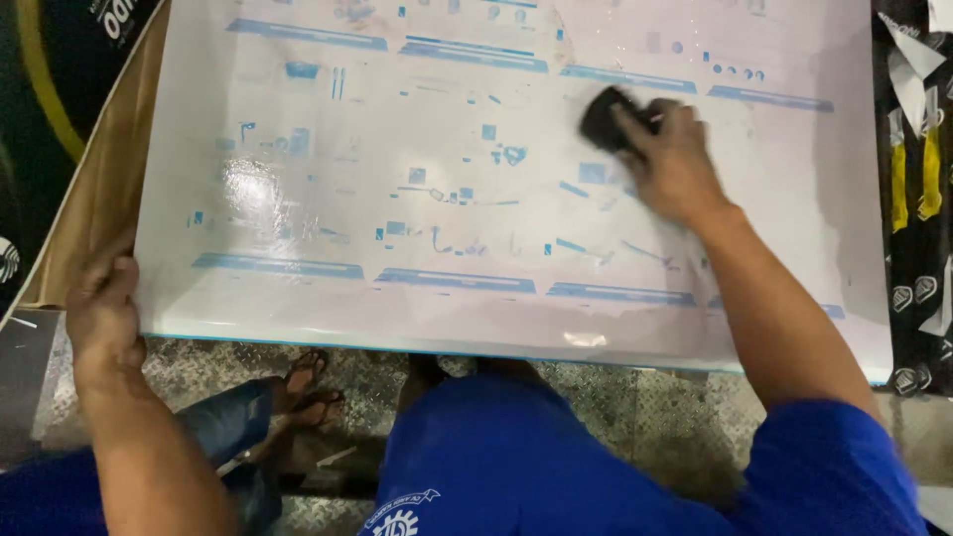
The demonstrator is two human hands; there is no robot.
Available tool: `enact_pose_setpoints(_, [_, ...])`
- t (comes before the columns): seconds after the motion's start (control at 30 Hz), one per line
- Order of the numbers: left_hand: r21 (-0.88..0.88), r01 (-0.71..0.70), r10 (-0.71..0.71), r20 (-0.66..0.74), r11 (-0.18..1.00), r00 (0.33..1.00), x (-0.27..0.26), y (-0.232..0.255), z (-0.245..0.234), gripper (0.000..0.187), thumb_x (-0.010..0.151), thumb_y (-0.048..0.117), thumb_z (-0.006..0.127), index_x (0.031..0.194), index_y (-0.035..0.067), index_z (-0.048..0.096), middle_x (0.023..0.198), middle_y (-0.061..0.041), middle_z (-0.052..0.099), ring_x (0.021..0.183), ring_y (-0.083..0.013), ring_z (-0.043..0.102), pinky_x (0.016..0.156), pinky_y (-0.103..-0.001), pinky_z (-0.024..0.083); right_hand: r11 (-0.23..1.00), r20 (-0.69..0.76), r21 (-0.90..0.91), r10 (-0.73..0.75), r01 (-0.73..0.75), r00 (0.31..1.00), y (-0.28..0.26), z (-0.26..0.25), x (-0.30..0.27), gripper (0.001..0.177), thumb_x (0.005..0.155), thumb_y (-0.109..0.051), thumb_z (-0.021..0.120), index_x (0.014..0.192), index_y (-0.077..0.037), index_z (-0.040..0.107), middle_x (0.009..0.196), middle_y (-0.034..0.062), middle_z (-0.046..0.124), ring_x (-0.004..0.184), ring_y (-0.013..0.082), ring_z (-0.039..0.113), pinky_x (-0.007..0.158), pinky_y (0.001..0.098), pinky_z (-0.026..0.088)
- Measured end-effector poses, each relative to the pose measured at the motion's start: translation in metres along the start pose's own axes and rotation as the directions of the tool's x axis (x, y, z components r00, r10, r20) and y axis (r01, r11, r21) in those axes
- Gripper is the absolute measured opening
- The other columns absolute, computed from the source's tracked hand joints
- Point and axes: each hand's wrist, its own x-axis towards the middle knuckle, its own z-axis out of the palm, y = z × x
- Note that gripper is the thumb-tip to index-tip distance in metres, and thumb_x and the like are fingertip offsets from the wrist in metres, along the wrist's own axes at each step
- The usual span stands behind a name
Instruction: Cleaning a large offset printing plate using a liquid solvent and a sponge.
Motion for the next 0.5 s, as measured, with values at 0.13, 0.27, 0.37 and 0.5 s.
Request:
enact_pose_setpoints(0.13, [0.031, -0.039, 0.041, -0.055, 0.999, 0.998, 0.007, -0.011, -0.004, 0.030, 0.105, 0.005, 0.057, 0.132, 0.008, 0.070, 0.133, -0.005, 0.070, 0.118, -0.0136, 0.065, 0.104, -0.024, 0.050, 0.936, -0.148, -0.096, 0.322, -0.338, 0.935, 0.124, 0.026, 0.023, 0.051, 0.107, -0.021, 0.067, 0.155, -0.009, 0.058, 0.135, 0.0307, 0.049, 0.124, 0.0481, 0.045, 0.106, 0.0592, 0.039])
enact_pose_setpoints(0.27, [0.133, -0.183, 0.188, -0.031, 0.974, 0.982, 0.014, -0.023, -0.009, 0.024, 0.106, 0.002, 0.062, 0.129, 0.003, 0.070, 0.133, -0.008, 0.067, 0.118, -0.0165, 0.062, 0.103, -0.027, 0.047, 0.757, -0.293, 0.020, 0.629, -0.653, 0.721, 0.184, 0.089, 0.118, 0.044, 0.108, -0.029, 0.059, 0.146, -0.005, 0.058, 0.143, 0.0404, 0.033, 0.126, 0.0594, 0.035, 0.102, 0.0688, 0.033])
enact_pose_setpoints(0.37, [0.093, -0.089, 0.095, -0.057, 0.992, 0.994, 0.016, -0.023, -0.006, 0.025, 0.106, 0.005, 0.062, 0.129, 0.005, 0.071, 0.129, -0.009, 0.069, 0.115, -0.0170, 0.063, 0.102, -0.027, 0.048, 0.756, -0.308, 0.047, 0.632, -0.653, 0.711, 0.130, 0.150, 0.221, 0.041, 0.103, -0.030, 0.057, 0.139, -0.011, 0.060, 0.151, 0.0381, 0.029, 0.133, 0.0569, 0.034, 0.102, 0.0687, 0.036])
enact_pose_setpoints(0.5, [-0.024, -0.114, 0.114, -0.002, 0.993, 0.993, 0.021, -0.036, -0.014, 0.024, 0.104, 0.005, 0.061, 0.126, 0.002, 0.070, 0.135, -0.008, 0.069, 0.124, -0.0173, 0.063, 0.108, -0.028, 0.048, 0.879, -0.094, 0.165, 0.466, -0.447, 0.880, -0.056, 0.183, 0.326, 0.035, 0.106, -0.038, 0.056, 0.139, -0.027, 0.063, 0.149, 0.0195, 0.047, 0.140, 0.0417, 0.045, 0.111, 0.0603, 0.044])
